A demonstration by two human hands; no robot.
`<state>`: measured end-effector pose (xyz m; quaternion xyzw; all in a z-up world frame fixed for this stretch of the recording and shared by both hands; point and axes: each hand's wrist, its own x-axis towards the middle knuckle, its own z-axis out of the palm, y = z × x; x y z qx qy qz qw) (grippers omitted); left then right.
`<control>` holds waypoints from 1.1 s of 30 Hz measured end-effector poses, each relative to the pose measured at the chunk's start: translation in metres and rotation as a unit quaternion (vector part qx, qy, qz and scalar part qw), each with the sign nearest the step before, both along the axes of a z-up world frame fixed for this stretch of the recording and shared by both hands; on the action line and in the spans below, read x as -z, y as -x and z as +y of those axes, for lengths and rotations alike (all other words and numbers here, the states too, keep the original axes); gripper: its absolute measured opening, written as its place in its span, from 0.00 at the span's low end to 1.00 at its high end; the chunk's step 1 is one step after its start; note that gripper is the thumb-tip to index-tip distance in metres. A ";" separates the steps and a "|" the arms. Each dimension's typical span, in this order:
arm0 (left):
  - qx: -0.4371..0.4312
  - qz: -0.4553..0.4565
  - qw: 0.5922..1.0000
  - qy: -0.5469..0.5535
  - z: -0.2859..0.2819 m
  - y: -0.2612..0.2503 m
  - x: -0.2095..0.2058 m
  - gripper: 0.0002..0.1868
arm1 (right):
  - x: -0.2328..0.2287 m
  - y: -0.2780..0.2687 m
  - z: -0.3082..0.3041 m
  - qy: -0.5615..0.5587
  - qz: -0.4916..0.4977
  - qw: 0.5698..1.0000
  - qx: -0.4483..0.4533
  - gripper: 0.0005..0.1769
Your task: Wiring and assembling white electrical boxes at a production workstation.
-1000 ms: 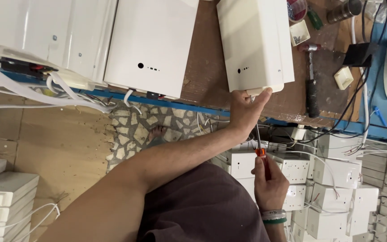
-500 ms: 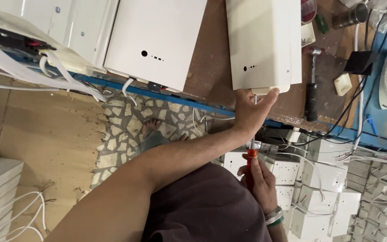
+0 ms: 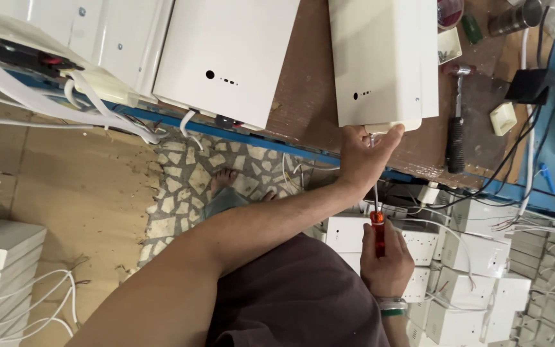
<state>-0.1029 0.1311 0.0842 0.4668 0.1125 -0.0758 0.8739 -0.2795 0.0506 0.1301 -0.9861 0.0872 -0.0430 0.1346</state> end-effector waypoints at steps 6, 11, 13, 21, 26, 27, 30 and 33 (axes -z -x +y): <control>0.008 0.008 1.000 -0.018 0.003 -0.002 -0.005 0.26 | -0.022 -0.003 0.018 0.161 -0.083 0.983 -0.025 0.25; -0.008 0.024 1.000 -0.013 -0.001 -0.002 -0.005 0.30 | -0.024 -0.005 0.009 0.151 -0.062 0.986 0.033 0.25; -0.010 0.024 0.999 -0.037 -0.002 -0.002 0.000 0.30 | -0.021 -0.003 0.007 0.114 -0.086 0.990 0.011 0.23; -0.036 -0.027 0.999 0.021 -0.006 -0.001 0.004 0.29 | -0.020 -0.013 0.005 -0.416 0.097 0.877 0.220 0.22; -0.034 -0.006 0.998 -0.047 -0.004 0.001 0.000 0.28 | -0.004 -0.007 -0.012 -0.752 0.177 0.579 0.261 0.29; -0.033 -0.006 0.998 -0.048 -0.003 0.001 0.001 0.28 | -0.006 -0.007 -0.013 -0.753 0.177 0.577 0.261 0.29; 0.002 0.007 1.000 -0.028 0.002 0.003 -0.002 0.26 | -0.011 -0.010 -0.008 -0.788 0.178 0.545 0.224 0.29; 0.053 0.030 0.998 -0.017 0.020 0.002 -0.013 0.23 | -0.014 -0.017 0.001 -0.625 0.122 0.736 0.232 0.27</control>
